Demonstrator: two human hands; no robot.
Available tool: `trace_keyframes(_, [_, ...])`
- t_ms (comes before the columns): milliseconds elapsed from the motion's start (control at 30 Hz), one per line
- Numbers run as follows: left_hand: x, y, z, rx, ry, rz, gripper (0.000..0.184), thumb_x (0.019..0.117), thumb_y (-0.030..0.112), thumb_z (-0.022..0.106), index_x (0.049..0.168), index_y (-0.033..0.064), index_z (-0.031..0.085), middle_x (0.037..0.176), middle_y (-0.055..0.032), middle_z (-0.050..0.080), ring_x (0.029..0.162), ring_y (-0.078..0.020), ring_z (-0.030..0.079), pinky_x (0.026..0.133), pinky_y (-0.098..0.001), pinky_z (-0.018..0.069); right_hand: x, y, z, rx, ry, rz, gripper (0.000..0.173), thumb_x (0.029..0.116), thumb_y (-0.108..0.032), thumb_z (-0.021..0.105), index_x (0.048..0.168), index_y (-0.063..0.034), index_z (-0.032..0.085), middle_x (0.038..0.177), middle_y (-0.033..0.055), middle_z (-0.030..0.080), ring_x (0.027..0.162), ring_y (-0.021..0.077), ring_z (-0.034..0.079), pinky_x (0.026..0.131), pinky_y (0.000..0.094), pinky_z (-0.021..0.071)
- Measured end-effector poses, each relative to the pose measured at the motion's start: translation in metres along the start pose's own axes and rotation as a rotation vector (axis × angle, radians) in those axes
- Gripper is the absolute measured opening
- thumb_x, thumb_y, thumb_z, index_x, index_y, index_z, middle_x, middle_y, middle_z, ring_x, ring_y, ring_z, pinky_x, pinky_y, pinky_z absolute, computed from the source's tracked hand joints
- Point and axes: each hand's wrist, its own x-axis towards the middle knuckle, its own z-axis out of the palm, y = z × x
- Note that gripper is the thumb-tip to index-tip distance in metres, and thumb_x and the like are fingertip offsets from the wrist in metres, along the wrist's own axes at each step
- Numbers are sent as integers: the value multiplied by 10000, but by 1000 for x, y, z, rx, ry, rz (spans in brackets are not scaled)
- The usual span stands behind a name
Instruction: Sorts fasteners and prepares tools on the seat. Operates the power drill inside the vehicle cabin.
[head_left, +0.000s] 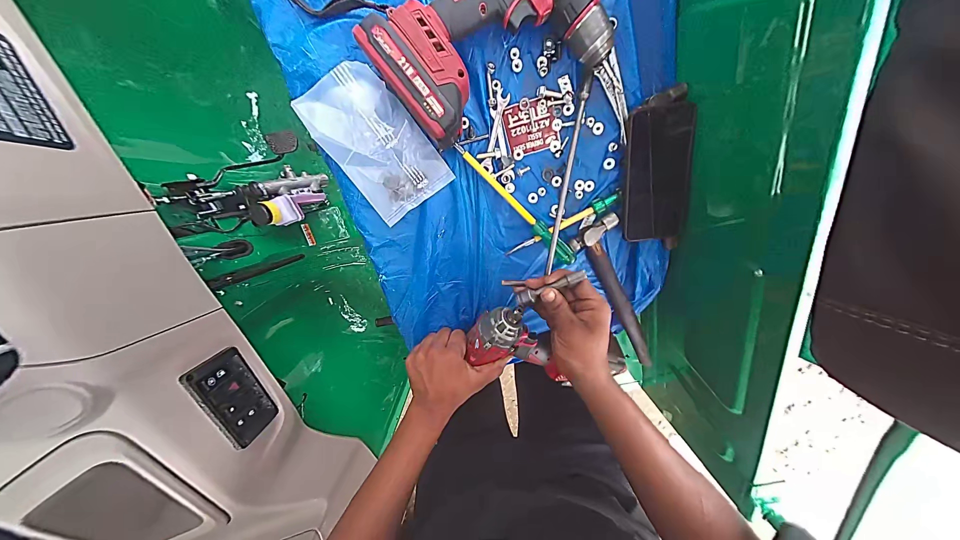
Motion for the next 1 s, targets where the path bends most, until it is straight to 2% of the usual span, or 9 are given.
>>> trace_keyframes(233, [1, -5, 5, -28, 42, 25, 779, 658, 893, 563, 630, 116, 600, 609, -49, 585, 573, -217, 626, 491, -408, 485, 0, -20, -4, -162, -133, -28, 148, 962, 29, 653, 1106, 63, 664, 1018, 216, 736, 921, 323, 748, 871, 479, 640])
trace_keyframes(433, [1, -8, 8, -34, 64, 41, 794, 663, 903, 550, 633, 112, 604, 607, -50, 587, 569, -223, 626, 486, -410, 484, 13, -32, 3, -541, -209, 5, 121, 897, -75, 787, 1006, -49, 742, 917, 55, 774, 813, 166, 753, 768, 339, 662])
trace_keyframes(600, [0, -6, 9, -34, 73, 36, 788, 674, 893, 551, 624, 108, 601, 602, -55, 586, 568, -227, 630, 484, -416, 485, 5, -22, -7, -373, -251, 145, 187, 953, -44, 712, 1128, 21, 717, 1067, 136, 764, 956, 217, 745, 889, 372, 630])
trace_keyframes(667, [2, -5, 10, -41, 89, 38, 787, 681, 891, 550, 615, 108, 593, 599, -55, 584, 562, -228, 627, 477, -417, 479, -14, -12, -18, -483, -253, 97, 366, 939, -132, 753, 1264, 14, 669, 1208, 125, 728, 1104, 213, 719, 986, 376, 614])
trace_keyframes(767, [3, -4, 10, -53, 111, 62, 783, 685, 883, 557, 612, 104, 592, 602, -62, 586, 560, -229, 627, 476, -418, 479, -53, -9, -33, -1023, -392, 161, 850, 752, -316, 914, 1472, -88, 525, 1369, 86, 623, 1224, 190, 621, 1048, 371, 532])
trace_keyframes(833, [5, -6, 14, -48, 150, 82, 755, 679, 861, 579, 613, 109, 591, 604, -57, 586, 563, -227, 630, 477, -410, 480, -67, -4, -13, -1376, -442, 247, 992, 750, -223, 894, 1578, -111, 359, 1470, 128, 534, 1288, 291, 581, 1063, 460, 503])
trace_keyframes(867, [1, -7, 14, -40, 154, 83, 754, 678, 859, 589, 619, 108, 594, 606, -56, 587, 567, -228, 633, 479, -409, 481, -73, 6, -3, -1465, -392, 240, 944, 778, -188, 857, 1574, -94, 358, 1440, 151, 547, 1249, 320, 604, 1032, 476, 518])
trace_keyframes(967, [-1, 0, 8, -39, 122, 51, 767, 684, 866, 581, 631, 101, 612, 616, -62, 603, 585, -246, 653, 489, -450, 494, -77, 47, 2, -1526, -95, -14, 478, 924, -82, 635, 1398, -62, 572, 1221, 158, 669, 1015, 313, 707, 851, 439, 600])
trace_keyframes(1000, [1, 1, 5, -75, 104, 50, 779, 696, 871, 563, 625, 96, 608, 610, -67, 601, 577, -254, 649, 490, -469, 494, -76, 52, 0, -1494, -44, -64, 439, 940, -79, 612, 1378, -64, 588, 1199, 150, 679, 998, 305, 709, 842, 436, 601])
